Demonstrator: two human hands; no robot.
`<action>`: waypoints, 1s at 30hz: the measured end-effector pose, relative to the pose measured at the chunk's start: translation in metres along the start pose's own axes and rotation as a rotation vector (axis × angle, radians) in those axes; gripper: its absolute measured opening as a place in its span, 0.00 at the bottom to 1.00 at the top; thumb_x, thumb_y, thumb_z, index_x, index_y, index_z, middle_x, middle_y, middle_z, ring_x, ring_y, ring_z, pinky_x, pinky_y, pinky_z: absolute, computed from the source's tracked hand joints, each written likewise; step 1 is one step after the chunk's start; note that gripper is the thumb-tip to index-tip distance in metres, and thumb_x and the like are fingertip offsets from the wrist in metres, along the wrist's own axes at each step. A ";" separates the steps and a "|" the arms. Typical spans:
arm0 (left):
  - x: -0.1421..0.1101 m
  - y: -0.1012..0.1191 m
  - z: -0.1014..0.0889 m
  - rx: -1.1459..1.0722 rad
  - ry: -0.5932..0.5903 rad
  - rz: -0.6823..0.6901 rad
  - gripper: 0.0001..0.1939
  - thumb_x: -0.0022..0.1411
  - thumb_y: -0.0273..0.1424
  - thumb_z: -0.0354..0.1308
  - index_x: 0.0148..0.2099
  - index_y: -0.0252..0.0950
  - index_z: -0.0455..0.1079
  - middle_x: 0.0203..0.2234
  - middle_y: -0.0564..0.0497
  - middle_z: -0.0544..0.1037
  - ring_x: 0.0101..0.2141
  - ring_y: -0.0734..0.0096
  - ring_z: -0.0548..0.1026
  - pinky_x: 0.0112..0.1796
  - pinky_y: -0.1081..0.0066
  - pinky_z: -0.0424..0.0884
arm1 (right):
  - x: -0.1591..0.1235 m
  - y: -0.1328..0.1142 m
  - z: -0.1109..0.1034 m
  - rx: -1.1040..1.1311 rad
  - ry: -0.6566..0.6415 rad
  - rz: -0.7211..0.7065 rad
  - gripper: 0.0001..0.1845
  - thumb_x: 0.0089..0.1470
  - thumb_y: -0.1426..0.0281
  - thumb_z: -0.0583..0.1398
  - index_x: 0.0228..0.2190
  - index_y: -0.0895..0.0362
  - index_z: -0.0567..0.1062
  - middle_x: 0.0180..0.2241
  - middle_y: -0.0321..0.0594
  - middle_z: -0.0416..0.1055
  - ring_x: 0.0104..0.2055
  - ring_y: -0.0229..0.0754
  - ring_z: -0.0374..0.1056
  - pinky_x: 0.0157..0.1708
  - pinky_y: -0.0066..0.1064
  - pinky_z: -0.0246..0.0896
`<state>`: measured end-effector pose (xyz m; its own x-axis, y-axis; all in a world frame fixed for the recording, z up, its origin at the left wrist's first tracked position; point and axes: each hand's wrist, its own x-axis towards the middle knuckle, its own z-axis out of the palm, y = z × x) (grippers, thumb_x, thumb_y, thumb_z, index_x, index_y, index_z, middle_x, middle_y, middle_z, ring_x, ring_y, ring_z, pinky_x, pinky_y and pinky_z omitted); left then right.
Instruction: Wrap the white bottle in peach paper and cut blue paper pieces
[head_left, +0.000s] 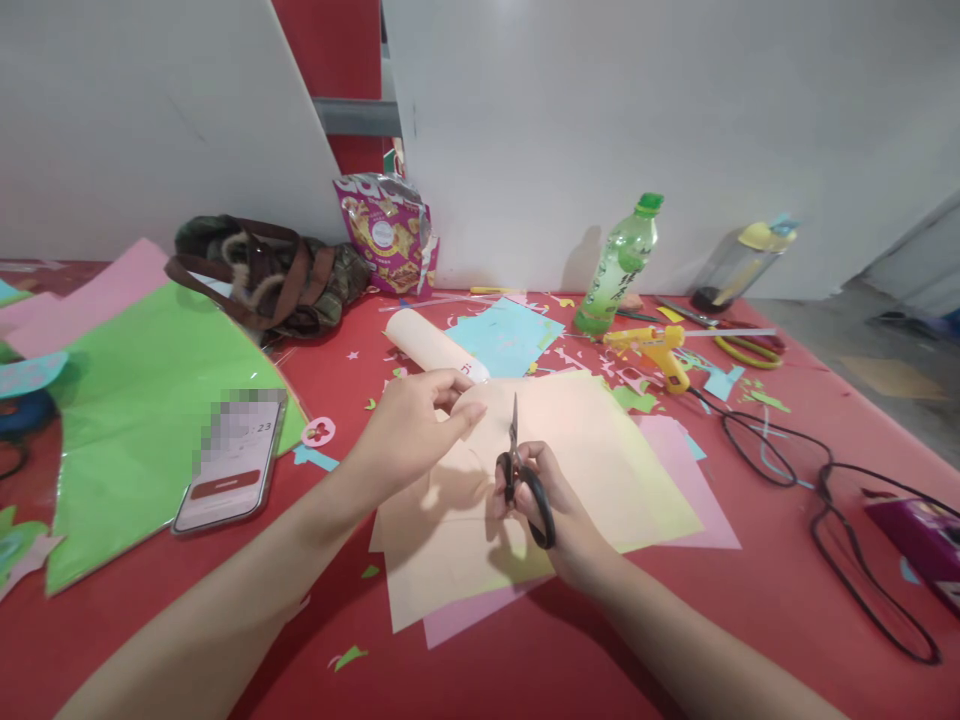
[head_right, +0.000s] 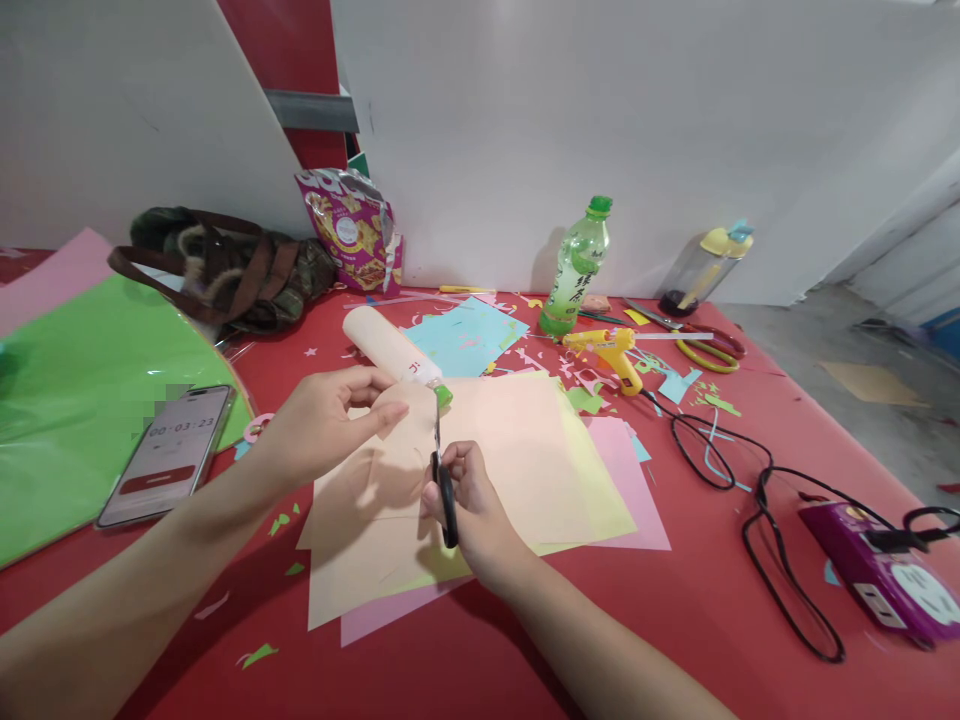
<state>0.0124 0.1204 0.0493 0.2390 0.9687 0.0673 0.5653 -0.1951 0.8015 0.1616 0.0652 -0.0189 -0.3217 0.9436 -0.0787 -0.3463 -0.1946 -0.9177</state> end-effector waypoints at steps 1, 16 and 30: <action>0.000 0.000 0.001 0.001 0.000 0.008 0.07 0.51 0.32 0.51 0.31 0.35 0.67 0.26 0.53 0.75 0.28 0.72 0.72 0.29 0.75 0.66 | 0.000 0.000 0.000 0.003 0.000 0.001 0.22 0.41 0.54 0.59 0.29 0.51 0.52 0.27 0.31 0.55 0.24 0.33 0.57 0.24 0.28 0.53; -0.001 -0.001 0.004 0.019 -0.049 0.012 0.07 0.51 0.33 0.51 0.30 0.35 0.67 0.21 0.55 0.73 0.24 0.73 0.70 0.25 0.76 0.63 | 0.000 0.003 -0.002 -0.042 0.023 -0.024 0.18 0.46 0.56 0.55 0.30 0.52 0.53 0.27 0.29 0.58 0.22 0.31 0.60 0.24 0.28 0.53; 0.000 -0.002 0.002 0.043 -0.045 0.005 0.07 0.50 0.33 0.52 0.28 0.35 0.67 0.20 0.55 0.73 0.23 0.74 0.70 0.24 0.77 0.63 | 0.002 0.003 -0.002 -0.071 0.068 -0.006 0.20 0.44 0.54 0.56 0.28 0.53 0.53 0.23 0.26 0.56 0.17 0.28 0.59 0.16 0.23 0.49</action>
<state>0.0126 0.1205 0.0469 0.2767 0.9600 0.0436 0.5969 -0.2073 0.7751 0.1615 0.0671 -0.0229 -0.2581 0.9612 -0.0970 -0.2842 -0.1715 -0.9433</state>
